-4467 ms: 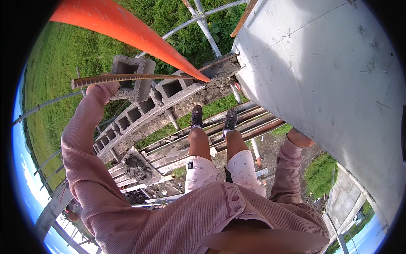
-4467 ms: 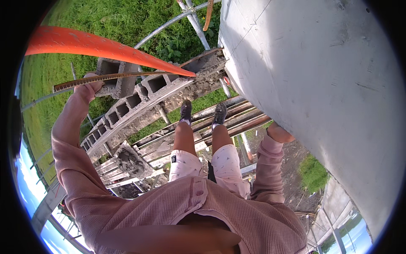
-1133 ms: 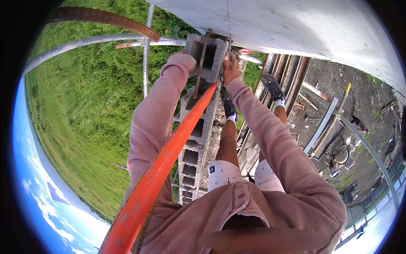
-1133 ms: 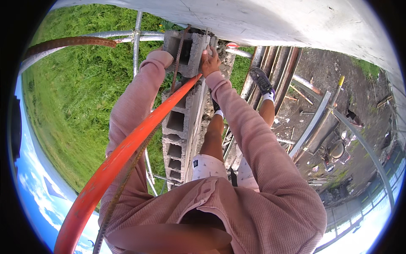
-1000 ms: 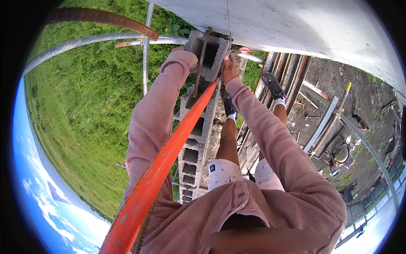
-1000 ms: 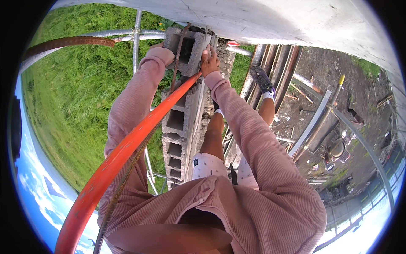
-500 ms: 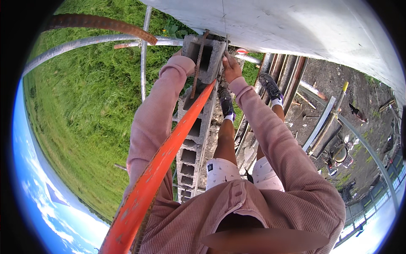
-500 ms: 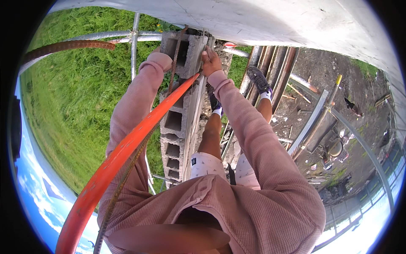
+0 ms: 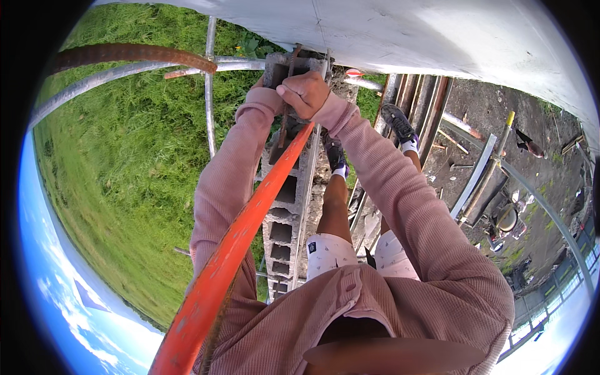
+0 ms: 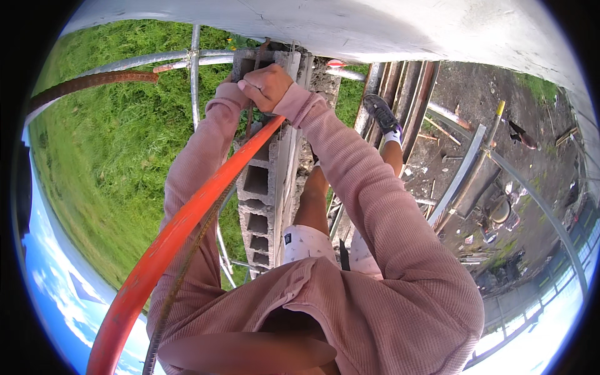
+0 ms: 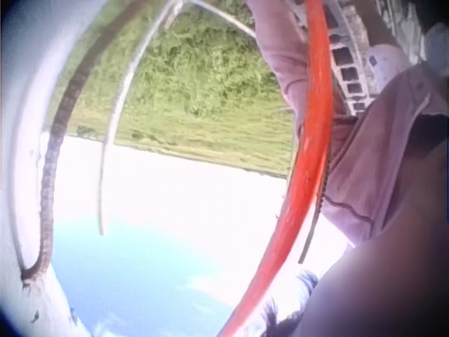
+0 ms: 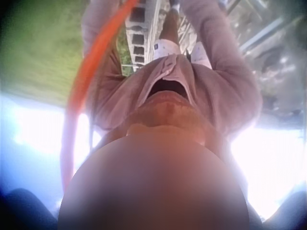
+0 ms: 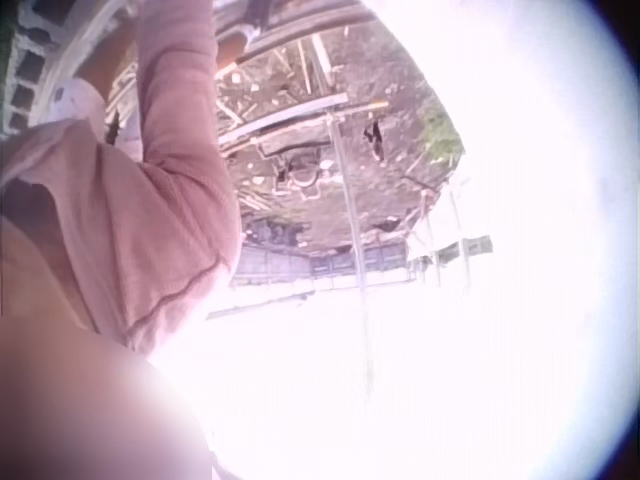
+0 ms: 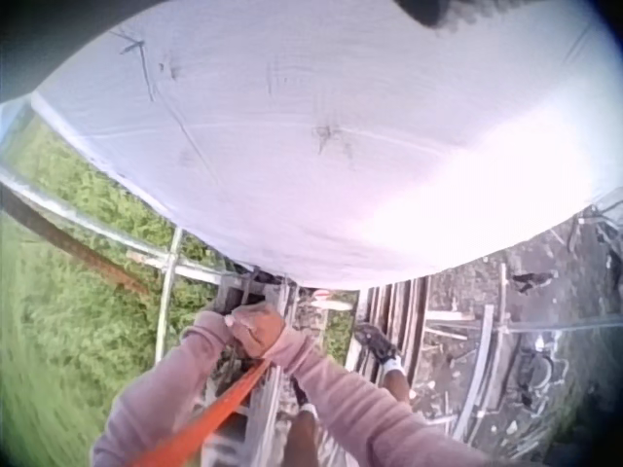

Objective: The person lays concrete blocks on scaffolding, using a trowel to apply mortar and a level to align each block. The person repeatedly scoops mortar, spreads it on the block, places the block, and taps it into position.

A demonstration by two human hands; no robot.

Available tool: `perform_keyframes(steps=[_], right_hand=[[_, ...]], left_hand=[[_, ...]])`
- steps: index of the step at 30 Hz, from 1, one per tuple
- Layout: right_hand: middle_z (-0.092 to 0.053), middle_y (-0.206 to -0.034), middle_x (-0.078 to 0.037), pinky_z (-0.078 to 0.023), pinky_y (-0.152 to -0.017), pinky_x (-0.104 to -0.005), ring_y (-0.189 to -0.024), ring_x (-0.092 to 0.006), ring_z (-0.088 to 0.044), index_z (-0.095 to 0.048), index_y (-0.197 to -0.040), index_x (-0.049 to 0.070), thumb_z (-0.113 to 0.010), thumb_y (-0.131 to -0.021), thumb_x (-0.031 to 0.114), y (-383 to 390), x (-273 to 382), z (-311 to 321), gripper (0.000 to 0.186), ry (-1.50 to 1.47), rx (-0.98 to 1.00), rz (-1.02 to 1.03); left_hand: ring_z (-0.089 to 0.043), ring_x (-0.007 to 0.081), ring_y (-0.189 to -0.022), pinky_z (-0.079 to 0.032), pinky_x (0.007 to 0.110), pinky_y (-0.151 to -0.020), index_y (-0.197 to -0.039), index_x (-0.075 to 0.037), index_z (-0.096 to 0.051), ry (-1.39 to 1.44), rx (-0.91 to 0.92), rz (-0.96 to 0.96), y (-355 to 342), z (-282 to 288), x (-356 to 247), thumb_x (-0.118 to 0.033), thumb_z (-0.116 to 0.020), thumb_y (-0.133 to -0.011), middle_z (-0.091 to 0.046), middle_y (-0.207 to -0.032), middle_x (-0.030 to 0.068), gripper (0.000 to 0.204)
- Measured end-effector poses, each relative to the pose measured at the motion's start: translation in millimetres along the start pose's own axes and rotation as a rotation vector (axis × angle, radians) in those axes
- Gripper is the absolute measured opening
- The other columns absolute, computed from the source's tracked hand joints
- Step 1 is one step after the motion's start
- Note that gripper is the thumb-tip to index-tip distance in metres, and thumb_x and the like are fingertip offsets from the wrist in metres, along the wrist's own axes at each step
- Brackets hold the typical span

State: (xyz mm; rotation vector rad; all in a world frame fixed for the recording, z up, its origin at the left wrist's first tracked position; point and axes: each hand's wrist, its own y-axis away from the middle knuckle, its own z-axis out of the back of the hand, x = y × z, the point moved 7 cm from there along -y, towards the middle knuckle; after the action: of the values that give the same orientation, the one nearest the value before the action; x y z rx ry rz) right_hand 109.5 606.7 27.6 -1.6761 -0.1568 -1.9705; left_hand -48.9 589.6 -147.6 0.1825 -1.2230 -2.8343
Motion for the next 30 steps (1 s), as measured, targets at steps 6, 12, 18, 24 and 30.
perform_keyframes(steps=[6,12,18,24,30], right_hand=[[-0.052,-0.058,-0.017,-0.044,-0.051,-0.0438,-0.053,-0.0391,-0.053,-0.054,-0.068,0.0,-0.06,-0.093,0.02,16,-2,-3,0.033,-0.099,-0.103,0.189],[-0.059,-0.062,-0.018,-0.047,-0.053,-0.0426,-0.057,-0.0383,-0.06,-0.06,-0.069,0.001,-0.061,-0.091,0.021,2,-14,-3,0.03,0.09,-0.155,0.112],[-0.056,-0.06,-0.019,-0.048,-0.054,-0.0459,-0.056,-0.0397,-0.059,-0.061,-0.068,0.001,-0.06,-0.089,0.021,3,-7,-12,0.028,-0.067,-0.011,0.191],[-0.056,-0.064,-0.021,-0.049,-0.059,-0.0455,-0.062,-0.0409,-0.06,-0.055,-0.07,0.0,-0.06,-0.091,0.024,0,-32,-8,0.032,0.04,-0.053,0.121],[-0.053,-0.062,-0.02,-0.044,-0.057,-0.0431,-0.058,-0.0394,-0.054,-0.054,-0.07,0.0,-0.063,-0.091,0.02,36,-31,13,0.031,0.043,-0.202,-0.039]], left_hand=[[-0.042,0.0138,-0.143,-0.03,0.032,-0.121,-0.143,-0.028,-0.053,-0.401,0.122,-0.081,10,19,-29,-0.042,-0.036,-0.105,-0.052,-0.151,-0.0039,0.044],[-0.043,0.0131,-0.141,-0.031,0.03,-0.12,-0.146,-0.028,-0.049,-0.356,0.162,-0.092,18,19,-34,-0.042,-0.033,-0.107,-0.052,-0.15,-0.0051,0.044],[-0.047,0.0148,-0.138,-0.036,0.031,-0.116,-0.147,-0.025,-0.049,-0.429,0.142,-0.127,20,18,-37,-0.037,-0.036,-0.106,-0.055,-0.148,-0.0033,0.044],[-0.051,0.0166,-0.135,-0.04,0.032,-0.112,-0.148,-0.022,-0.049,-0.692,0.05,-0.184,8,3,-32,-0.033,-0.038,-0.106,-0.057,-0.145,-0.0015,0.044],[-0.052,0.0171,-0.135,-0.043,0.035,-0.11,-0.149,-0.021,-0.049,0.342,-0.059,-0.034,6,5,-8,-0.029,-0.057,-0.1,-0.056,-0.148,0.0031,0.05]])
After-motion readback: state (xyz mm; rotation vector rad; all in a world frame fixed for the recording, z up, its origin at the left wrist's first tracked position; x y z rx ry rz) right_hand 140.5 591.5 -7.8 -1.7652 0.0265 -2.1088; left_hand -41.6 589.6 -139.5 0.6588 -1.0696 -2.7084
